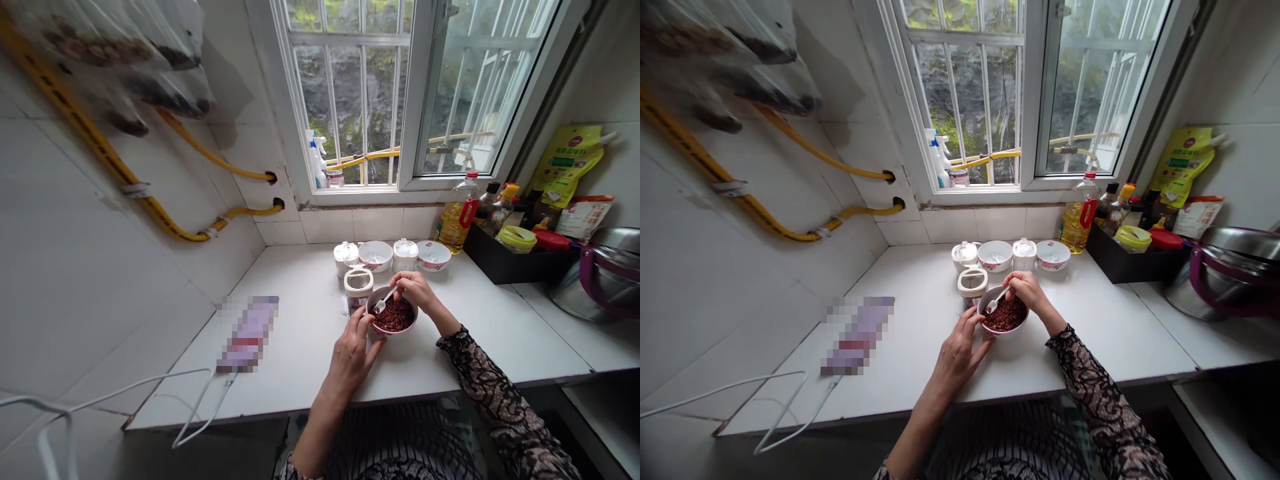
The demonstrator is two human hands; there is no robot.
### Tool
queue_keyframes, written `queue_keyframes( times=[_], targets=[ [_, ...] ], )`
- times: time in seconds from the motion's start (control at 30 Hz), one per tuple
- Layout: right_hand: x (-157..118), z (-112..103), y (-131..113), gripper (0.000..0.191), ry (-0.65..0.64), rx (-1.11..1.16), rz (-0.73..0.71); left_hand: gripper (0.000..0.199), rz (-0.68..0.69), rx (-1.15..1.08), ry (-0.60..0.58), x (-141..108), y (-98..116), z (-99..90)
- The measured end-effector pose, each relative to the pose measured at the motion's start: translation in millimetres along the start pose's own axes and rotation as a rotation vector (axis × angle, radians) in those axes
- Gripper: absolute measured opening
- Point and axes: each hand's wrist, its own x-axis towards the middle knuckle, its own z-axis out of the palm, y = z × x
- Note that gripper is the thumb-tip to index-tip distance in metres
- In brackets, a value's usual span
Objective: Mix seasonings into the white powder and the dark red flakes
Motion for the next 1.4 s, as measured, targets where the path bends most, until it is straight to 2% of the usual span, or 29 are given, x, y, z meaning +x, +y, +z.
queue_keyframes(
  times=[0.33,0.43,0.53,0.6,0.7,0.77,0.83,0.97,1.07,1.23,1.3,1.4],
  targets=[
    [2,-7,-1,0.015,0.059,0.04,-0.015,0.047,0.008,0.007,0.003,1,2,-2.3],
    [4,-5,-4,0.014,0.106,0.036,-0.064,0.046,0.016,0.012,0.01,2,3,-2.1],
    [3,5,-8,0.017,0.191,-0.06,-0.233,0.046,0.02,0.02,0.028,2,2,-1.3],
    [0,15,-9,0.018,0.227,-0.233,-0.404,0.046,0.018,0.02,0.033,2,2,-1.0],
    [-3,27,-8,0.016,0.161,-0.553,-0.639,0.046,0.02,0.016,0.031,1,1,-0.9],
    [-3,29,-6,0.016,0.108,-0.662,-0.72,0.045,0.027,0.016,0.035,1,0,-1.0],
    [-4,24,-6,0.014,0.115,-0.652,-0.72,0.044,0.028,0.019,0.039,1,0,-0.9],
    [-7,2,-12,0.011,0.172,-0.489,-0.586,0.043,0.012,0.014,0.024,0,0,-0.4],
    [-10,-16,-16,0.011,0.135,-0.459,-0.531,0.042,0.004,0.003,0.017,0,0,-0.1],
    [-15,-27,-18,0.015,0.13,-0.779,-0.638,0.041,0.011,0.01,0.017,-1,-1,-1.4],
    [-16,-24,-16,0.016,0.118,-0.911,-0.666,0.041,0.012,0.018,0.013,-1,0,-2.3],
    [-18,-16,-12,0.018,0.03,-0.954,-0.636,0.039,0.011,0.019,0.009,-1,0,-3.1]
  ],
)
